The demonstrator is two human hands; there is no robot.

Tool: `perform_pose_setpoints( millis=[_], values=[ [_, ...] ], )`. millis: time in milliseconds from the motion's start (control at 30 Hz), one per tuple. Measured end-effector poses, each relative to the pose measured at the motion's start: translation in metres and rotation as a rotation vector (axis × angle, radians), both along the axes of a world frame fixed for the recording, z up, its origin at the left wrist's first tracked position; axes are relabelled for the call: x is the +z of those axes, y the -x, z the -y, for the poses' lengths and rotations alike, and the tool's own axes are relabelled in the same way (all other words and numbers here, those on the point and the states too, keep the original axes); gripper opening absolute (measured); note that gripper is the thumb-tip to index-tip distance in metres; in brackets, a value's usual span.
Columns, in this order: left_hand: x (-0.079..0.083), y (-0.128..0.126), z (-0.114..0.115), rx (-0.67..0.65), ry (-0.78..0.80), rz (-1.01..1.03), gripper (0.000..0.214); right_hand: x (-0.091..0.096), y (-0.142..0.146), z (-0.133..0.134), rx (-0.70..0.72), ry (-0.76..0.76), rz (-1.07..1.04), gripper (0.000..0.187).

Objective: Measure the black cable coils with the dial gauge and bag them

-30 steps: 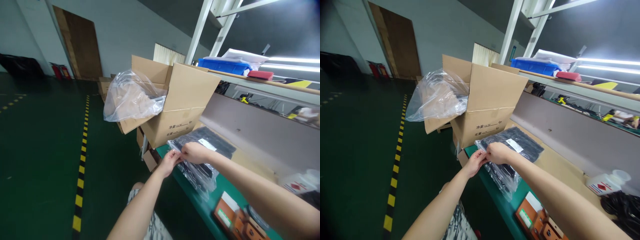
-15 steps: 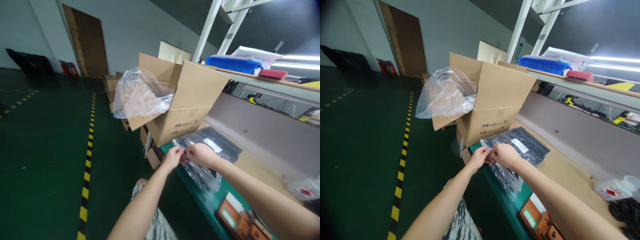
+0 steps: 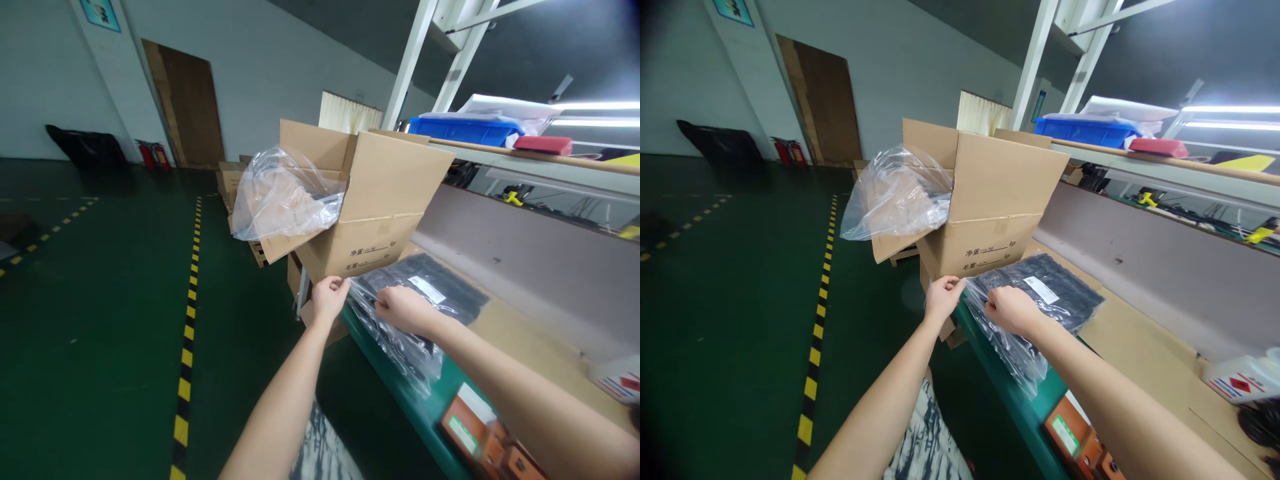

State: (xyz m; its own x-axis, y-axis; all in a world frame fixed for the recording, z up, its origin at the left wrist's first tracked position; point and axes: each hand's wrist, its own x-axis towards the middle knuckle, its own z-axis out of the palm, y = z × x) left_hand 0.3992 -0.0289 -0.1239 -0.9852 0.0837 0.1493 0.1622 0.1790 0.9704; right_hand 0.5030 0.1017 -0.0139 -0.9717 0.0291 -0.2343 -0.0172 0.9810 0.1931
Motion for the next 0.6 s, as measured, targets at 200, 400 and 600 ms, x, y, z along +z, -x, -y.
perform_pose_setpoints(
  millis=[200,400,600],
  values=[
    [-0.004,-0.044,0.004,-0.044,-0.021,-0.091,0.013,0.001,0.0,0.002,-0.003,0.015,-0.005,0.025],
    [-0.001,-0.111,-0.012,-0.445,-0.087,-0.041,0.027,0.007,0.006,-0.004,0.017,0.06,0.03,0.025],
    [0.008,-0.107,-0.016,-0.426,-0.126,0.034,0.028,0.011,0.004,-0.006,0.029,0.102,0.036,0.026]
  ],
)
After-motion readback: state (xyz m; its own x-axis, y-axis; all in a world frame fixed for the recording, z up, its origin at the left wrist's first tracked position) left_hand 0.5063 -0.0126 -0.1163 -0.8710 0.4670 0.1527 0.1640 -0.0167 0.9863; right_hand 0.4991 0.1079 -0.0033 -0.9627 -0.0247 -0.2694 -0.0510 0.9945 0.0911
